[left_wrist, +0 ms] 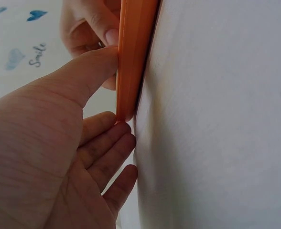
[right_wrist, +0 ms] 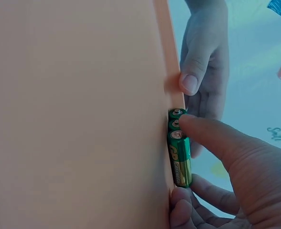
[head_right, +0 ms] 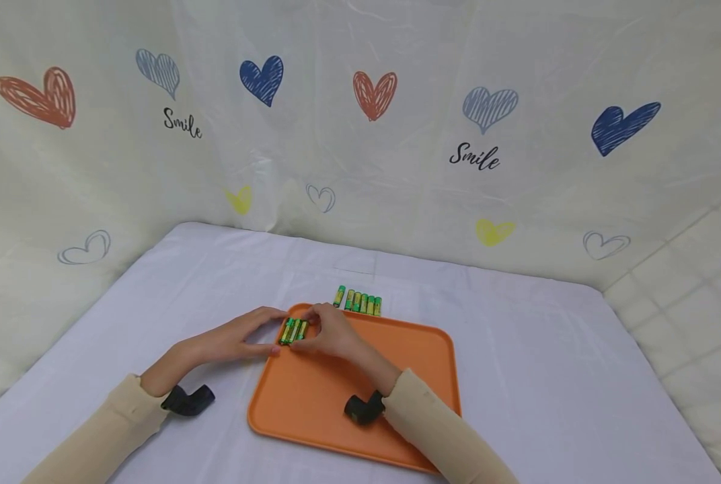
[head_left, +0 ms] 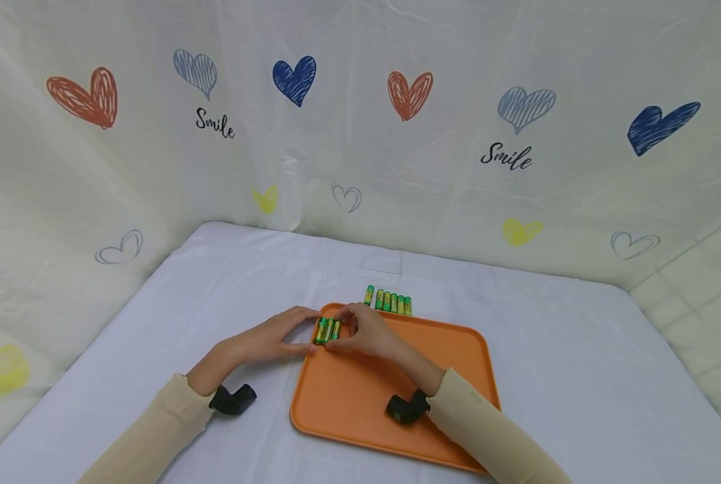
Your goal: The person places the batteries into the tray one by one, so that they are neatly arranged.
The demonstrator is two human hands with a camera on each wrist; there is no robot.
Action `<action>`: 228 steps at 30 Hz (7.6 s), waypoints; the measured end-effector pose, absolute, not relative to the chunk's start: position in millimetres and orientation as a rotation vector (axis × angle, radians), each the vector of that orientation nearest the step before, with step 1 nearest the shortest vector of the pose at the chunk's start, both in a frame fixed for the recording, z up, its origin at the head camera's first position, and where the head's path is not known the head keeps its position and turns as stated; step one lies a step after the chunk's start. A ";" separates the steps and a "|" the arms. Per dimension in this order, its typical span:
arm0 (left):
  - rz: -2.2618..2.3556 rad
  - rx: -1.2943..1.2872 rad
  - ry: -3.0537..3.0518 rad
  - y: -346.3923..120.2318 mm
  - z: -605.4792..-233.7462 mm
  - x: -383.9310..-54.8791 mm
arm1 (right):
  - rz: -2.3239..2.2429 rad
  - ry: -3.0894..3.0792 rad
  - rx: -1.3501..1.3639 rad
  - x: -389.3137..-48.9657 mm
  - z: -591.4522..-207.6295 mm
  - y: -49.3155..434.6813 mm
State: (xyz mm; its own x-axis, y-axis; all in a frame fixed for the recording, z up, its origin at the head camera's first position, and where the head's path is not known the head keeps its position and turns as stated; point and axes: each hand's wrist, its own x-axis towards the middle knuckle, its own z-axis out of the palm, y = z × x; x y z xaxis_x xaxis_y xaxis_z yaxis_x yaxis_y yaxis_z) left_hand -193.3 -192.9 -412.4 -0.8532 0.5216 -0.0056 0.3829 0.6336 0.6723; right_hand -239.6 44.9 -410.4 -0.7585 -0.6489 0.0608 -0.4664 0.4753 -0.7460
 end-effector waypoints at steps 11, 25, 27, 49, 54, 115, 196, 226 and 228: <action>1.020 0.732 2.647 -193.0 -414.1 -194.1 | -1.213 2.425 -0.941 -243.0 -410.8 50.6; 1.018 0.736 2.652 -192.3 -414.6 -194.7 | -1.310 2.392 -0.949 -247.9 -407.6 66.3; 1.016 0.730 2.654 -192.3 -414.3 -194.6 | -1.327 2.399 -0.948 -249.7 -407.4 69.2; 0.997 0.748 2.672 -194.3 -417.2 -196.1 | -1.418 2.485 -0.833 -265.6 -397.1 113.4; 1.002 0.745 2.666 -194.8 -418.0 -196.5 | -1.449 2.503 -0.816 -271.6 -396.9 127.7; 1.003 0.725 2.666 -193.4 -416.5 -194.7 | -1.311 2.471 -0.639 -286.7 -385.2 160.7; 1.001 0.721 2.662 -193.4 -418.0 -193.1 | -1.465 2.244 -0.631 -251.5 -407.9 85.6; 0.994 0.725 2.662 -195.8 -418.7 -197.0 | -1.369 2.360 -0.619 -246.9 -407.2 62.4; 0.993 0.725 2.662 -195.6 -418.8 -196.9 | -1.379 2.343 -0.635 -246.5 -407.7 64.6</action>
